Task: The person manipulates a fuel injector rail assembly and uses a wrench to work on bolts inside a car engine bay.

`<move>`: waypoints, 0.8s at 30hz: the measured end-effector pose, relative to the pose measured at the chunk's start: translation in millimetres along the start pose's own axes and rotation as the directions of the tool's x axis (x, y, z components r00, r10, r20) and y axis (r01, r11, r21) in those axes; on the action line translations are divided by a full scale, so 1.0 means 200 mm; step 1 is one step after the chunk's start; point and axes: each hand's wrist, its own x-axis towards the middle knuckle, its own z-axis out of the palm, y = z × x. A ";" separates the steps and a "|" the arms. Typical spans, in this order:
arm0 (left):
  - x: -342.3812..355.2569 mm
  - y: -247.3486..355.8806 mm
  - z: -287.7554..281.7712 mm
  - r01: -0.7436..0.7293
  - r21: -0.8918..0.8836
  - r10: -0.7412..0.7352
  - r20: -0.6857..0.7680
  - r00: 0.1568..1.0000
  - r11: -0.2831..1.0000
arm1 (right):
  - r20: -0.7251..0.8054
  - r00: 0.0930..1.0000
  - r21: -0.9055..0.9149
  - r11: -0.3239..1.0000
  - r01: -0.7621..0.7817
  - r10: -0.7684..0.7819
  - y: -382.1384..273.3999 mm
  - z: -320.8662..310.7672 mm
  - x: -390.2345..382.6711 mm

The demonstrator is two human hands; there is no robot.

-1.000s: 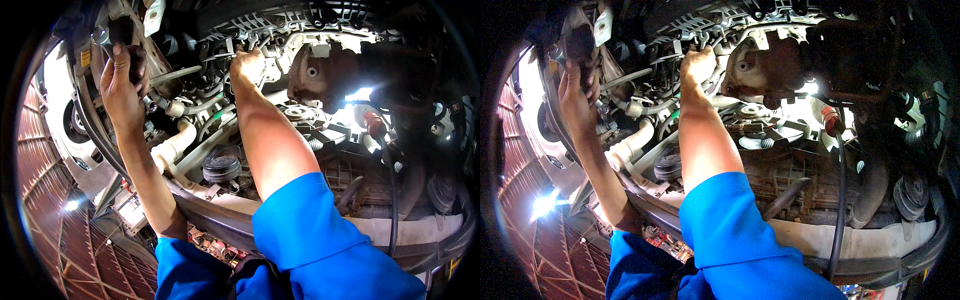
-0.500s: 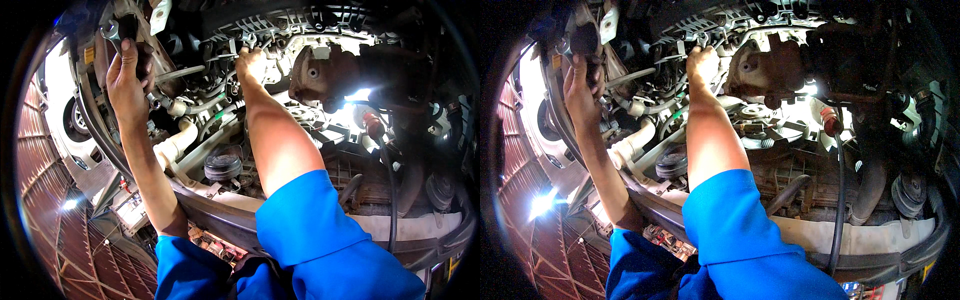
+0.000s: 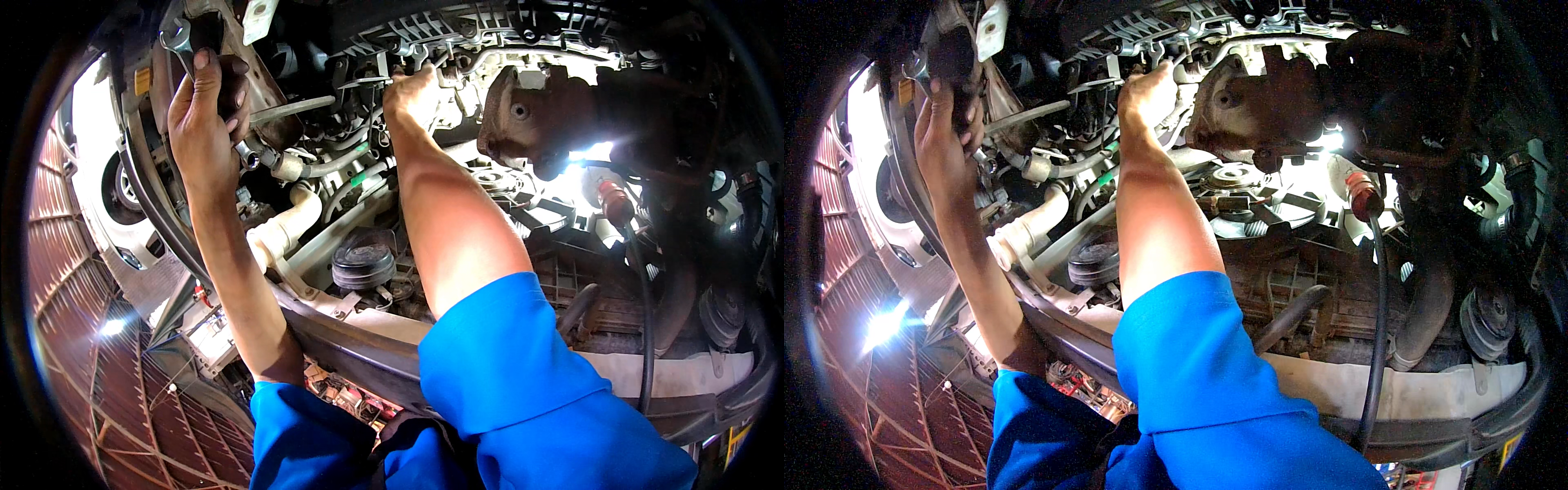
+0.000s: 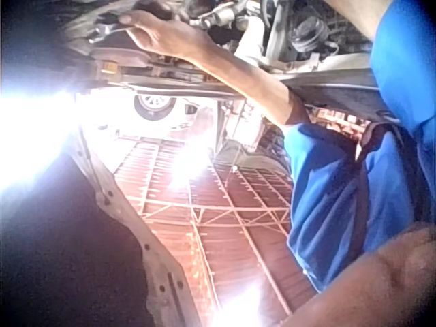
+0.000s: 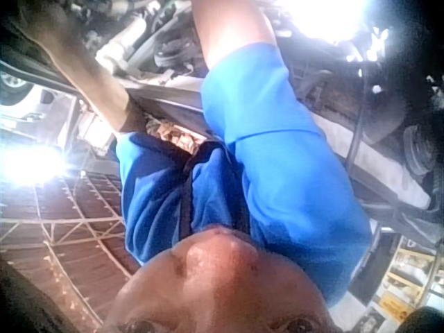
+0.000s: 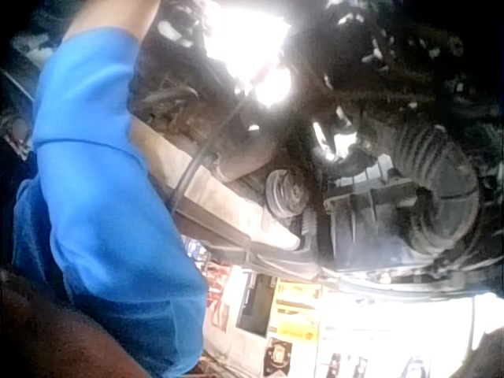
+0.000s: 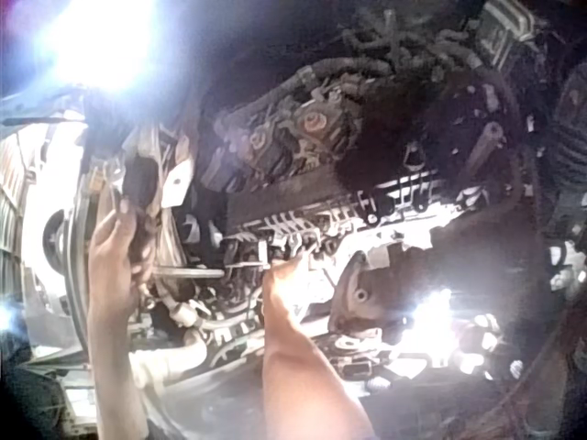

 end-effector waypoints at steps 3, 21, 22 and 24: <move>-0.01 -0.01 0.00 0.004 0.013 -0.004 -0.030 1.000 1.000 | 0.006 0.999 -0.027 0.999 0.039 -0.038 -0.02 -0.04 -0.04; -0.01 0.00 0.01 -0.019 0.058 0.020 -0.018 1.000 0.998 | -0.030 0.984 0.345 0.925 -0.157 0.178 0.02 0.11 0.03; -0.01 0.00 0.00 -0.008 0.060 0.009 -0.024 1.000 0.998 | -0.042 0.984 0.341 0.928 -0.150 0.175 0.02 0.12 0.01; -0.01 0.00 0.00 0.016 0.064 -0.013 -0.034 0.999 0.998 | -0.110 0.983 0.412 0.907 -0.086 0.144 0.02 0.13 -0.01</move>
